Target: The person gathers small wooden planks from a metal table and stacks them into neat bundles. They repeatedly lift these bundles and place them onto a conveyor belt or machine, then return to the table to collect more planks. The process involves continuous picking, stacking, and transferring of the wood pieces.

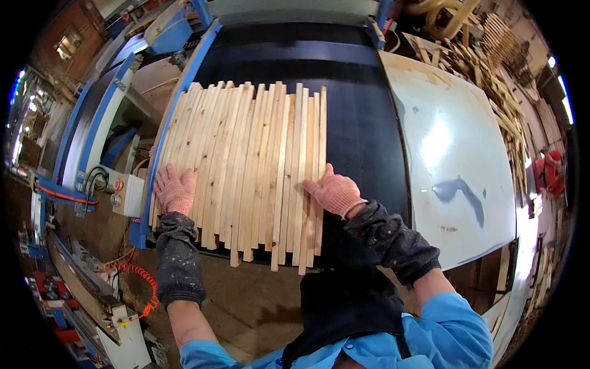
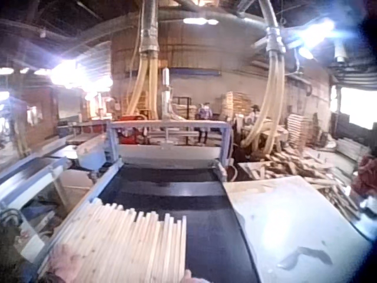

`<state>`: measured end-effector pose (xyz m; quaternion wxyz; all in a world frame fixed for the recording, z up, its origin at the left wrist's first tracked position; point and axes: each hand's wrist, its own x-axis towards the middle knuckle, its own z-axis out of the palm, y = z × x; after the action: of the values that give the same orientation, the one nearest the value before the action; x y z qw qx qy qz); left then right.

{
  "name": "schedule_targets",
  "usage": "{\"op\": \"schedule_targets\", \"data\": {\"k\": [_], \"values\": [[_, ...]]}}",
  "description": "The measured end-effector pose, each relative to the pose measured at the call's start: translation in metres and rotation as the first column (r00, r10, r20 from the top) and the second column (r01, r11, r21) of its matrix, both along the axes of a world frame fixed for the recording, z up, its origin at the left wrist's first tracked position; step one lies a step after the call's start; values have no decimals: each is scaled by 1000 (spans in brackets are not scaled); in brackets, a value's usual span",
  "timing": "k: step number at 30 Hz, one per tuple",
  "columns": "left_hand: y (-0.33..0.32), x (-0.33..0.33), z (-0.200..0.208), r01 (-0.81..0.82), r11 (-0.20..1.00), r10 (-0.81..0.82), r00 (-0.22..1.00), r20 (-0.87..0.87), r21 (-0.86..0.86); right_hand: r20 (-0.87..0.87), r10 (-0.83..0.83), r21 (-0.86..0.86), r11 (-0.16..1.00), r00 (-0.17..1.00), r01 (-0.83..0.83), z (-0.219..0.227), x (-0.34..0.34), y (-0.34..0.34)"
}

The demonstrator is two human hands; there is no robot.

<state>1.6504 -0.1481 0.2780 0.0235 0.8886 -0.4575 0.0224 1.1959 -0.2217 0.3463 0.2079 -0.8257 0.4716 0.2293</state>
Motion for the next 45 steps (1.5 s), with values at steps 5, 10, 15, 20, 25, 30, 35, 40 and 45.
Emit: {"op": "schedule_targets", "data": {"k": [5,10,15,20,25,30,35,40,45], "values": [[-4,0,7,-32,999,32,999,-35,23,172,-209,67,978,963,200,2,-4,6],[-8,-2,10,-67,990,75,996,-59,121,414,-392,137,919,821,369,-9,-26,22],[0,-4,10,-59,988,72,994,-80,145,524,-432,185,899,734,397,-14,-33,28],[4,-24,5,-99,989,119,975,-190,113,606,-447,287,894,658,343,-18,-45,22],[11,-70,-26,207,910,-308,917,-252,-359,755,-496,380,864,430,329,-37,-74,54],[18,-110,18,761,214,-951,306,49,-613,806,-466,497,868,363,10,-57,-56,112],[-13,-258,51,295,606,-789,341,-511,-739,762,-500,595,791,412,-142,-65,-148,181],[29,-431,86,425,641,-747,156,-646,-639,716,-659,653,749,229,115,-50,-288,270],[98,-608,74,428,576,-704,-172,-689,-696,502,-865,854,493,-18,165,-52,-428,378]]}}
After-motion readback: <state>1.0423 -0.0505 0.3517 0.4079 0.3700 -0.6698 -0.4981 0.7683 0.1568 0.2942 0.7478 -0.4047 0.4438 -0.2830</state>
